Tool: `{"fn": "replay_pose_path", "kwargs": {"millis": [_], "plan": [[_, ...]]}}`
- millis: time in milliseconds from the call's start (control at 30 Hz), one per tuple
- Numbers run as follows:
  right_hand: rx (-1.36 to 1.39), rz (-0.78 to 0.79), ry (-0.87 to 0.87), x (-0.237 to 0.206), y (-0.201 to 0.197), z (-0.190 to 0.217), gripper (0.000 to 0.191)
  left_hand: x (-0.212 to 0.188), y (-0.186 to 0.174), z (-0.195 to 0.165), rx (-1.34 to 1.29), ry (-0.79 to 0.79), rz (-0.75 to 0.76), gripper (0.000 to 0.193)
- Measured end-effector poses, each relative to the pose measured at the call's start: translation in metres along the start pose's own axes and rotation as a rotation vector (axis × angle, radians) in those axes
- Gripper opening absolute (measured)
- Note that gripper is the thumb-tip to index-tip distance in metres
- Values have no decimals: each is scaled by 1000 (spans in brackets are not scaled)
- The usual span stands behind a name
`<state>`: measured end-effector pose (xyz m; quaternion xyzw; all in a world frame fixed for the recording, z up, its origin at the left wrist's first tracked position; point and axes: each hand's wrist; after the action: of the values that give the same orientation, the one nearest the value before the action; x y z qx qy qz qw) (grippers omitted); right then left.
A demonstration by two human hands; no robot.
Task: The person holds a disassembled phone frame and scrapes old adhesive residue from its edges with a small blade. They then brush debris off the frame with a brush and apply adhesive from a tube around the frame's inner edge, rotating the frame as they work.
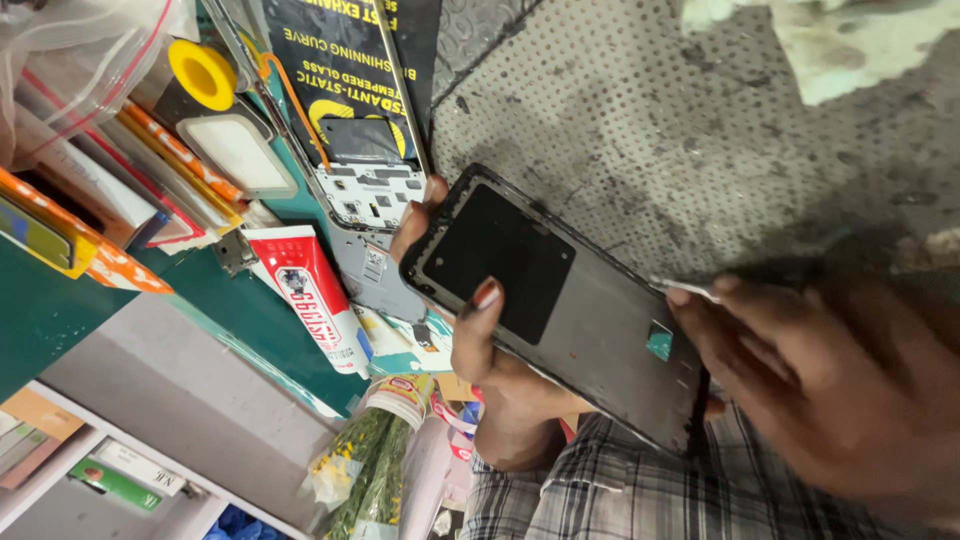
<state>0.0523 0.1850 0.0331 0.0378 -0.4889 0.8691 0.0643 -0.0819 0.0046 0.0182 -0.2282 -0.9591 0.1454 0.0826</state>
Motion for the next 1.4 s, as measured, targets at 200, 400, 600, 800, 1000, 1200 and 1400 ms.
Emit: {"fn": "replay_pose_path", "kwargs": {"millis": [200, 400, 600, 800, 1000, 1200, 1400], "plan": [[-142, -74, -32, 13, -31, -22, 29, -7, 8, 4, -116, 116, -173, 92], [-150, -321, 5, 1, -52, -43, 23, -20, -13, -25, -870, -370, -517, 87], [-340, -396, 364, -24, -46, -95, 9, -37, -25, -51, -1057, -313, -496, 90], [-405, -360, 438, -53, -25, -149, 13, -55, -27, -55, -1054, -233, -391, 89], [-305, -429, 432, -29, -44, -105, 22, -61, -22, -52, -1105, -240, -416, 90], [286, -238, 226, -45, -77, 36, 33, -59, -17, -46, -1023, -155, -363, 91], [322, -287, 321, -31, -86, 53, 36, -63, -18, -44, -1030, -170, -328, 89]]}}
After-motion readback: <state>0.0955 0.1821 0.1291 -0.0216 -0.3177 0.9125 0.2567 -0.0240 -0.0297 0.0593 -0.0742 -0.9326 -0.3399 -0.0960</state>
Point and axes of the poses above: each hand's wrist, its own x-axis towards the middle knuckle, its own y-axis out of the palm, z = x × y, and after that the axes turned 9 degrees about -z, right-handed
